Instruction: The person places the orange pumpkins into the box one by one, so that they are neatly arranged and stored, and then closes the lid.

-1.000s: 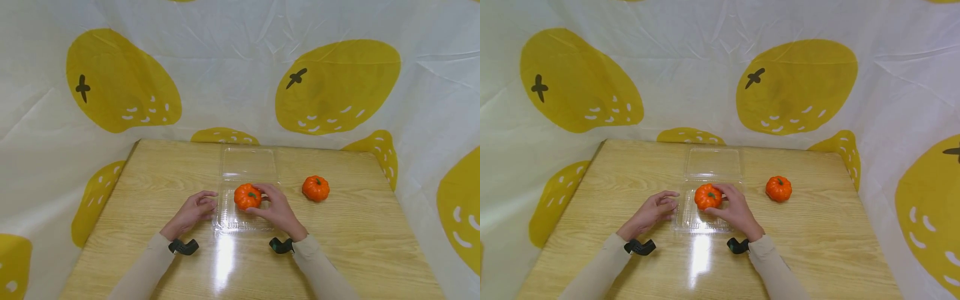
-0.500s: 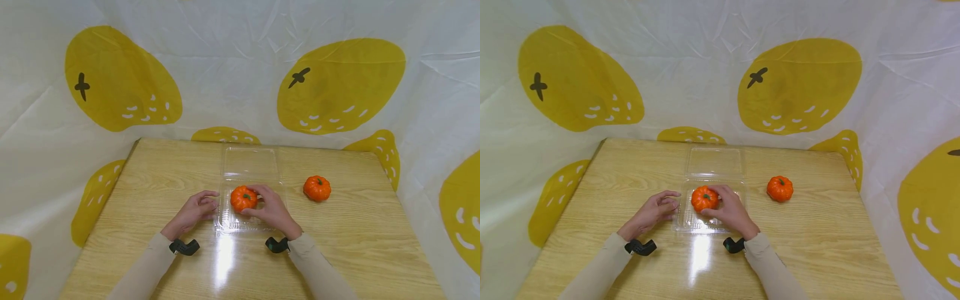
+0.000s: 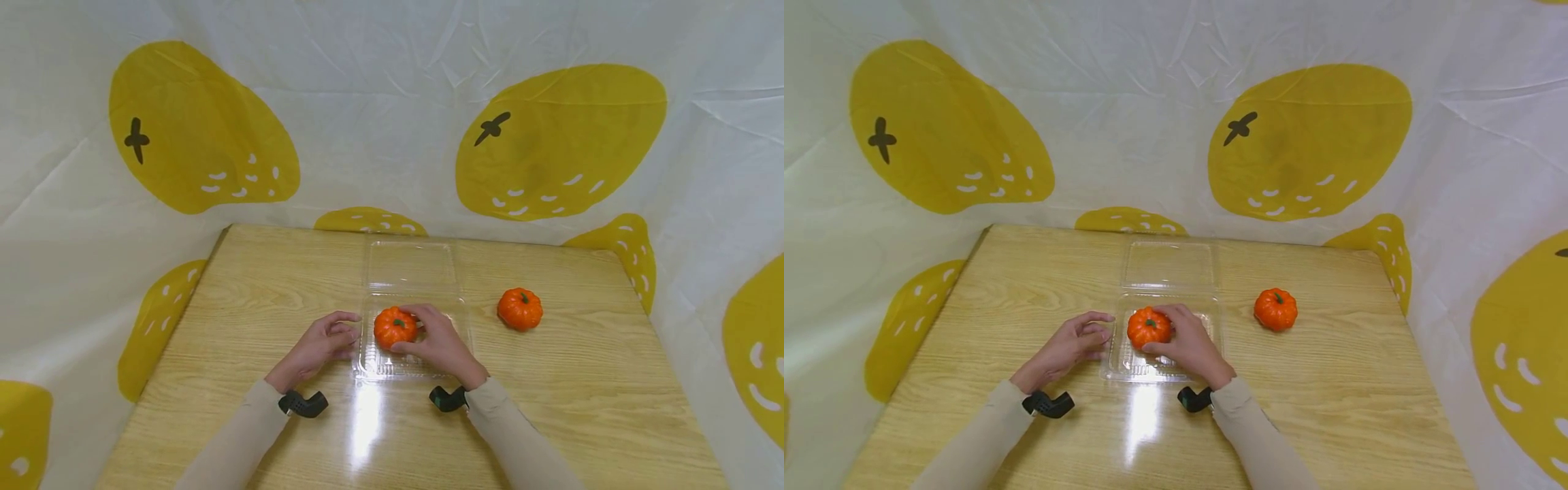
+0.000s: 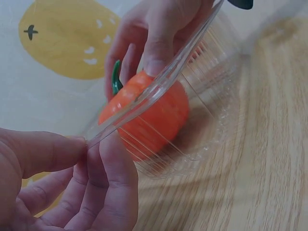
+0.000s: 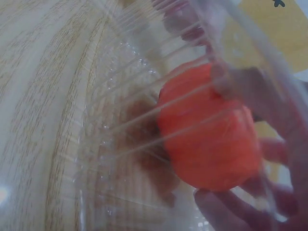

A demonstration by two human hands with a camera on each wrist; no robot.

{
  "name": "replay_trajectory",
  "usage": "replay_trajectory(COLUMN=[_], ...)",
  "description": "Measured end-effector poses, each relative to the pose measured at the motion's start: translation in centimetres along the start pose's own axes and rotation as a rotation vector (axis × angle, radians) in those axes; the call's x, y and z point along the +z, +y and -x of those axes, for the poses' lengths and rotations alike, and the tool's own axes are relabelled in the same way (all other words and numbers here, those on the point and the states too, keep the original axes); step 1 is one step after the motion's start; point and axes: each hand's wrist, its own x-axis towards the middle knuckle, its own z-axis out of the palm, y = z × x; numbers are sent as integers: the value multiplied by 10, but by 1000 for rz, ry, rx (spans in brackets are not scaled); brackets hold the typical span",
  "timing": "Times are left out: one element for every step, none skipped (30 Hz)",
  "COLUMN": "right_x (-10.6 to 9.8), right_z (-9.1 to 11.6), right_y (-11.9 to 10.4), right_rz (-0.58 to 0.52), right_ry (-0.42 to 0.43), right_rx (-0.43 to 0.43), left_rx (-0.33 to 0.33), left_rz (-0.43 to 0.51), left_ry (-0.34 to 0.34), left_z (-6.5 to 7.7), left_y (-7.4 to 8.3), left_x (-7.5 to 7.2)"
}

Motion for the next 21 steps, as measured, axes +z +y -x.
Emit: replay_trajectory(right_x=[0,1,1,1,2,2,2,2,3,3,3,4,4,5,5,5,5,5,5,4,4], right_z=[0,0,-1,-1,-1,-1,-2,-2,-2,-3,-3,-4,-4,-5,-5,-6,-6,-6,-6,-6,-6], right_y=[0,1,1,1,2,2,2,2,2,2,2,2,2,1,1,1,0,1,1,1,2], right_rz=[-4,-4,-6,-7,-6,-4,-1,5,7,6,5,4,1,-3,-11,-15,-17,-18,-21,-21,-21], right_ry=[-1,0,2,4,6,9,12,15,16,15,14,13,12,10,10,9,9,8,7,8,9], right_rx=[3,5,6,7,11,12,11,11,12,14,17,18,19,20,19,15,12,9,4,1,-4], left_rx=[-5,-5,-7,-8,-11,-12,-7,-5,-6,-8,-9,-8,-9,-13,-15,-16,-14,-13,-12,-11,-11], left_rz=[3,1,2,2,3,3,-1,-5,-4,-5,-6,-7,-7,-5,-2,-1,1,1,4,5,6], left_ry=[6,8,10,13,17,20,16,14,13,13,12,9,7,8,11,13,12,9,7,3,0], left_z=[0,0,-1,-1,-1,-1,-1,0,0,0,1,1,1,2,2,2,3,3,3,3,3], left_y=[0,0,0,0,0,0,0,0,0,1,1,1,1,1,2,3,3,4,5,5,6], left_x=[1,1,1,2,2,3,3,3,3,3,3,3,2,2,2,2,2,3,3,3,4])
